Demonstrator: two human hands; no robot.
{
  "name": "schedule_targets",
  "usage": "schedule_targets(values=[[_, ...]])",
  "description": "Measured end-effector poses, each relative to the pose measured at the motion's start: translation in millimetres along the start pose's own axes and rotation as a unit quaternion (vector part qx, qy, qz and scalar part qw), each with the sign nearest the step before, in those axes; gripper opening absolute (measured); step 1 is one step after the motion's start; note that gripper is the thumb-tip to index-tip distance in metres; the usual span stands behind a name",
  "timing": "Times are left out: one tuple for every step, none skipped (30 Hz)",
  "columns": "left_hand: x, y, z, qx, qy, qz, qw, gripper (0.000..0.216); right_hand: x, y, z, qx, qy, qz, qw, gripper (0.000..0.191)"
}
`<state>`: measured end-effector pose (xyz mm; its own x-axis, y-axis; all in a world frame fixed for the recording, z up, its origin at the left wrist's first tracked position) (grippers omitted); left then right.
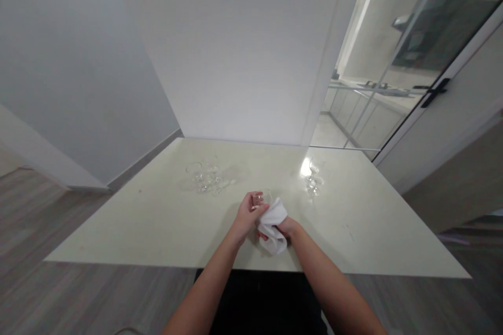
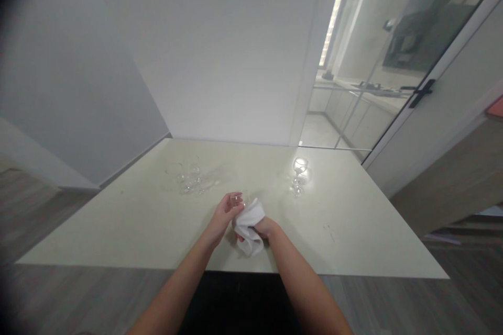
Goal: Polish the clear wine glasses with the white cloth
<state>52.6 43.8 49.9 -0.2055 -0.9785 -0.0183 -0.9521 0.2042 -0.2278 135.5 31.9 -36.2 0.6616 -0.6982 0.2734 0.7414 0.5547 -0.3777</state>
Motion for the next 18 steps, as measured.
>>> schedule_targets(values=[[-0.7, 2.5, 1.2, -0.014, 0.0, -0.014, 1.0, 0.048, -1.3, 0.5, -1.2, -0.003, -0.002, -0.003, 1.0, 0.052], [-1.4, 3.4, 2.7, -0.017, 0.002, -0.016, 1.0, 0.048, -2.4, 0.9, -2.3, -0.005, -0.002, -0.005, 1.0, 0.051], [-2.0, 2.5, 4.3, -0.005, 0.005, -0.006, 1.0, 0.049, -3.4, 1.3, -3.4, -0.008, -0.003, -0.007, 1.0, 0.05], [-2.5, 0.4, 5.5, 0.018, 0.006, 0.013, 1.0, 0.049, -4.0, 1.7, -4.6, -0.01, -0.005, -0.008, 1.0, 0.049], [-2.6, -2.1, 6.0, 0.045, 0.005, 0.033, 0.998, 0.048, -4.3, 2.0, -5.7, -0.013, -0.008, -0.008, 1.0, 0.047], [-2.6, -3.6, 5.9, 0.066, 0.001, 0.044, 0.997, 0.048, -4.3, 2.4, -6.7, -0.015, -0.011, -0.009, 1.0, 0.046], [-2.5, -3.4, 5.8, 0.072, -0.002, 0.043, 0.996, 0.047, -4.2, 2.9, -7.1, -0.018, -0.011, -0.011, 1.0, 0.045], [-2.4, -1.9, 5.7, 0.063, -0.004, 0.032, 0.998, 0.046, -4.0, 3.7, -7.0, -0.022, -0.009, -0.015, 1.0, 0.046], [-2.4, 0.3, 5.8, 0.042, -0.004, 0.015, 0.999, 0.046, -3.8, 4.4, -6.7, -0.025, -0.006, -0.019, 0.999, 0.047], [-2.5, 2.4, 6.1, 0.019, -0.003, -0.002, 1.0, 0.046, -3.6, 4.9, -6.5, -0.027, -0.003, -0.022, 0.999, 0.047], [-2.7, 3.5, 6.8, 0.004, 0.001, -0.01, 1.0, 0.047, -3.5, 5.1, -6.5, -0.027, -0.002, -0.022, 0.999, 0.047], [-3.1, 3.5, 7.9, 0.004, 0.007, -0.01, 1.0, 0.047, -3.5, 5.3, -6.5, -0.026, 0.0, -0.022, 0.999, 0.046], [-3.4, 2.5, 9.1, 0.017, 0.013, -0.002, 1.0, 0.047, -3.6, 5.2, -6.6, -0.025, 0.002, -0.02, 1.0, 0.045], [-3.7, 1.0, 9.9, 0.038, 0.016, 0.008, 0.999, 0.047, -3.9, 5.3, -7.1, -0.025, 0.004, -0.019, 1.0, 0.044], [-3.8, -0.1, 10.1, 0.056, 0.016, 0.015, 0.998, 0.046, -4.3, 5.7, -7.6, -0.027, 0.006, -0.02, 0.999, 0.044], [-3.6, -0.6, 9.7, 0.064, 0.013, 0.016, 0.998, 0.046, -4.8, 6.3, -8.4, -0.031, 0.008, -0.023, 0.999, 0.043], [-3.3, -0.2, 8.9, 0.058, 0.008, 0.011, 0.998, 0.046, -5.4, 7.0, -9.5, -0.035, 0.009, -0.027, 0.999, 0.043], [-2.9, 0.8, 8.0, 0.043, 0.003, 0.0, 0.999, 0.047, -6.1, 7.4, -10.8, -0.039, 0.007, -0.028, 0.999, 0.044]])
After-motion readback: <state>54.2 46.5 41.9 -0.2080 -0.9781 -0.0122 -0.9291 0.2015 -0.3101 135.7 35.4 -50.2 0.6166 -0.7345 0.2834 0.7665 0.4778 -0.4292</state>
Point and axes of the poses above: each hand's wrist, its own x-axis away from the middle knuckle, its own y-axis out of the back of the hand, z = x × y, the point moved 7 cm from there along -x, towards the middle knuckle, and after that the axes turned 3 degrees about z, right-handed, at the moved point
